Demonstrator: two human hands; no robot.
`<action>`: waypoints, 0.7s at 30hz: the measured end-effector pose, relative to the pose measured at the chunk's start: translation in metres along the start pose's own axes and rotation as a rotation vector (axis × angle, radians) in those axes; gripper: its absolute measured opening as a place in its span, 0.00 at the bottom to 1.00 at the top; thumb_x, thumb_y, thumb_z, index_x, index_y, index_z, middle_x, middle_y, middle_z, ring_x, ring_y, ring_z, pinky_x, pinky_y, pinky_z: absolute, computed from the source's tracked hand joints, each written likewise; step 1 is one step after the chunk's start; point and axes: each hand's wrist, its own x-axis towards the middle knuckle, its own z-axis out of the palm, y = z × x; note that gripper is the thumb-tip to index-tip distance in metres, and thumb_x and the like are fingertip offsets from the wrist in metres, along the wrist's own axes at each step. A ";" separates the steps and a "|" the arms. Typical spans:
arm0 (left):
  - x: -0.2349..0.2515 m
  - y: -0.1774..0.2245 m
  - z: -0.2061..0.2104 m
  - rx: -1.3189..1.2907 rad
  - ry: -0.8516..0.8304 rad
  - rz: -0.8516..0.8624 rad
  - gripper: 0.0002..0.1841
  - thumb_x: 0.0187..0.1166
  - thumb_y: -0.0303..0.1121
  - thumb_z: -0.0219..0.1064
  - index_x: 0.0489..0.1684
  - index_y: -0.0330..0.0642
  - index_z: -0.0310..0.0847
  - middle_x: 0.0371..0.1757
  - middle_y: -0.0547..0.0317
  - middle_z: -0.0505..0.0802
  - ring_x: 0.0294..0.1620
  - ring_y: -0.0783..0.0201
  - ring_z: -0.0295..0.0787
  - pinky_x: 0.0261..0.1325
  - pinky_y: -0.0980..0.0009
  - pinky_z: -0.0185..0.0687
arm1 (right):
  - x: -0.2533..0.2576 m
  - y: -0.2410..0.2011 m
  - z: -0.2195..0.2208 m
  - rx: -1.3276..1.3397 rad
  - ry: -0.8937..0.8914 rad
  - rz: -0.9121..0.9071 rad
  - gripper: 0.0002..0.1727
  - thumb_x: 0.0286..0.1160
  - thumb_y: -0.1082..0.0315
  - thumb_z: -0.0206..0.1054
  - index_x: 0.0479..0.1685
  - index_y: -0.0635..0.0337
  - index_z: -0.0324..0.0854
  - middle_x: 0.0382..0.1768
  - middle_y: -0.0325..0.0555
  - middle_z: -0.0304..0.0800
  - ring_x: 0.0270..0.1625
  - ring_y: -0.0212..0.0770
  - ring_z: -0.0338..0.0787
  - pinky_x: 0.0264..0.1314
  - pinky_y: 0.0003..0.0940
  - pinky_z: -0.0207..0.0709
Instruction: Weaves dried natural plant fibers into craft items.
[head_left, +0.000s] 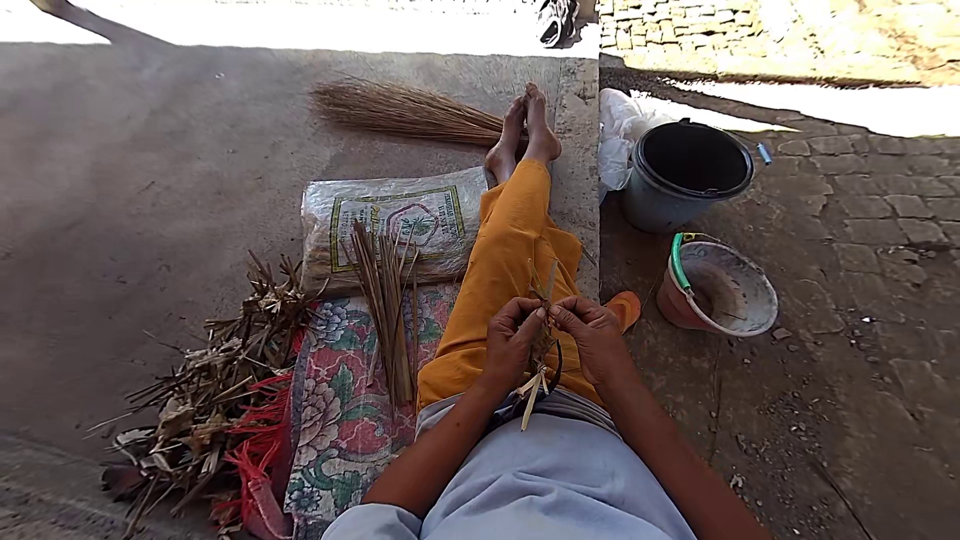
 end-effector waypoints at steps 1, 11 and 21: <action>0.000 -0.001 0.000 0.023 -0.007 0.026 0.05 0.81 0.20 0.61 0.44 0.33 0.84 0.37 0.61 0.92 0.39 0.70 0.90 0.51 0.67 0.90 | 0.000 0.000 0.001 -0.005 0.007 -0.010 0.08 0.75 0.81 0.66 0.29 0.64 0.86 0.25 0.37 0.89 0.31 0.26 0.86 0.44 0.21 0.82; 0.003 -0.003 -0.004 0.081 -0.027 0.138 0.06 0.80 0.19 0.62 0.43 0.31 0.85 0.38 0.61 0.92 0.39 0.74 0.88 0.49 0.74 0.87 | 0.005 0.008 0.001 0.002 -0.009 -0.076 0.07 0.74 0.81 0.67 0.30 0.64 0.87 0.25 0.37 0.89 0.32 0.26 0.86 0.43 0.20 0.82; 0.001 0.002 -0.001 0.030 0.047 0.039 0.08 0.84 0.21 0.57 0.44 0.30 0.84 0.34 0.61 0.91 0.35 0.73 0.88 0.44 0.74 0.86 | 0.003 0.004 0.010 -0.293 0.025 -0.184 0.06 0.74 0.76 0.67 0.31 0.63 0.86 0.27 0.35 0.86 0.31 0.20 0.83 0.39 0.15 0.77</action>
